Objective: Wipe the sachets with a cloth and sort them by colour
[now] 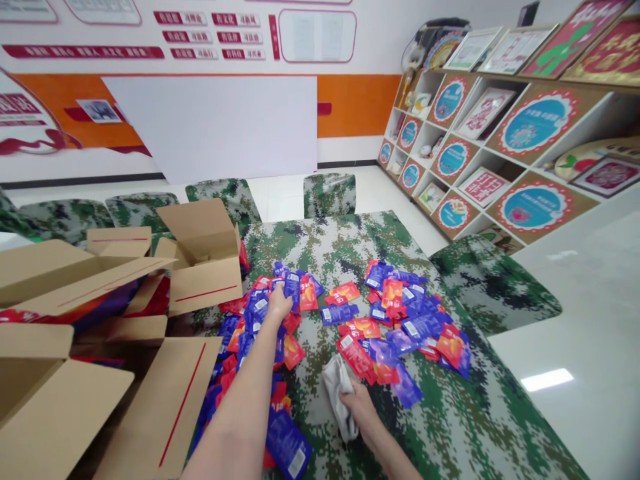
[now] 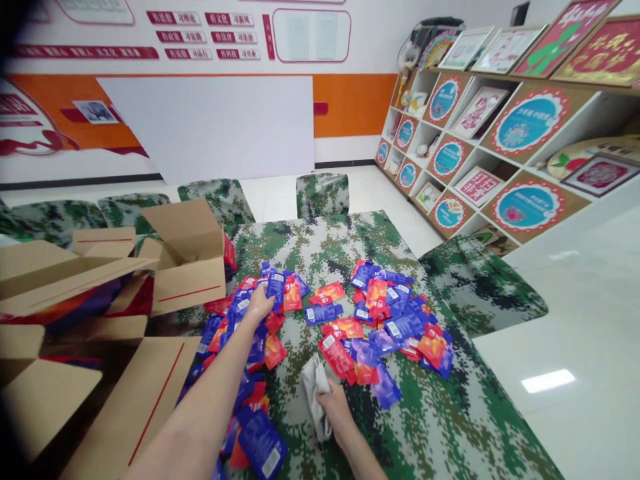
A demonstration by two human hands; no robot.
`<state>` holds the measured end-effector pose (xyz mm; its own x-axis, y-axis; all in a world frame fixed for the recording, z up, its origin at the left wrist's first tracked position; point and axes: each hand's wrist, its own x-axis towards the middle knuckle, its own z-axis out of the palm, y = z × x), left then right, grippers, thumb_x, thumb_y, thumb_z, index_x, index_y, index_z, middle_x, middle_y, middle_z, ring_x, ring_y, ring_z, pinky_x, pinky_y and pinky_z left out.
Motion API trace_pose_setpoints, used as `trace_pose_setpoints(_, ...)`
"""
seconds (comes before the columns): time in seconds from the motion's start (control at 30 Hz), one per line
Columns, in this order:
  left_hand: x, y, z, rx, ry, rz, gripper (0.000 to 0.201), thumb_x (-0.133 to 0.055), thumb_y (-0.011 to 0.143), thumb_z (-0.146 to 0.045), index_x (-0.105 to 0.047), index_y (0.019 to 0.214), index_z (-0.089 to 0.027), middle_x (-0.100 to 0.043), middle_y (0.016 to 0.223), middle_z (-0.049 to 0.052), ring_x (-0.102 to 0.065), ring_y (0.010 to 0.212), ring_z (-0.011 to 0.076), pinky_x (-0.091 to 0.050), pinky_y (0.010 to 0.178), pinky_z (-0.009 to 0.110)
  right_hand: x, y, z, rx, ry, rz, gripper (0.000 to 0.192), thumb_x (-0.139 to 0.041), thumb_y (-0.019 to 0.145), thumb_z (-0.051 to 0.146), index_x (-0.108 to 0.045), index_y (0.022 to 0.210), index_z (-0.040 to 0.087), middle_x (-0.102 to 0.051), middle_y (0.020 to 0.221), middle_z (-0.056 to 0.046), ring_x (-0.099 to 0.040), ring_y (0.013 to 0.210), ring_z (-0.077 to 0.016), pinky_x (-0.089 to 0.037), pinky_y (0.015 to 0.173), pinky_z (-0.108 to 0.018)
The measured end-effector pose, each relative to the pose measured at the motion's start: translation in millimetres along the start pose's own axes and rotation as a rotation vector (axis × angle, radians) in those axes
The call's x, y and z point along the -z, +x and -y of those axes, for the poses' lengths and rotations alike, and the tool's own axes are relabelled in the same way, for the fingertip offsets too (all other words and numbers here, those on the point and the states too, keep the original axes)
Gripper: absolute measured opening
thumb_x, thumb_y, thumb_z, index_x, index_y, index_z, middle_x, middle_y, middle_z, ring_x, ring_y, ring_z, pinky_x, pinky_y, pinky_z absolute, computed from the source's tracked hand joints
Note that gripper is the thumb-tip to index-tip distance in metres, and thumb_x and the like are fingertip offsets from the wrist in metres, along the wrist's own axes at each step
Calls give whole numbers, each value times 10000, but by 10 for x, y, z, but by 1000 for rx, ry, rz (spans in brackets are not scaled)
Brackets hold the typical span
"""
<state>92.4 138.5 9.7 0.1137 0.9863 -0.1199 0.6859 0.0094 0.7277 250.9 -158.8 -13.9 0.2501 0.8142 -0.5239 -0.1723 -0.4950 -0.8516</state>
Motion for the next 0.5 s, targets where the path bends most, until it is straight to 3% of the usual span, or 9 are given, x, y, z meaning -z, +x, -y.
trace_pose_setpoints(0.13,-19,34,28,-64,134,33,536,-567,694,-57,-408,1196,-159,-607,1011,75,-582,940,212,-410,847,316,21,-11,68,-16,-11,34,387,-557,571,203,-698,928,155,-696,817,-21,-595,843,-265,-431,786,-321)
trace_pose_setpoints(0.33,-61,-6,44,-134,289,76,380,-562,702,-72,-531,1069,-167,-530,1059,72,-508,1023,192,-360,923,289,28,-26,114,-42,-1,20,375,-573,554,208,-707,902,171,-700,803,-16,-593,851,-278,-431,810,-343)
trace_pose_setpoints(0.5,-69,-81,18,-129,360,77,400,-568,710,-108,-559,1104,-176,-490,1032,78,-471,1039,223,-332,950,320,19,-51,119,-50,0,24,351,-560,552,195,-705,870,158,-689,762,-6,-589,792,-249,-440,748,-305)
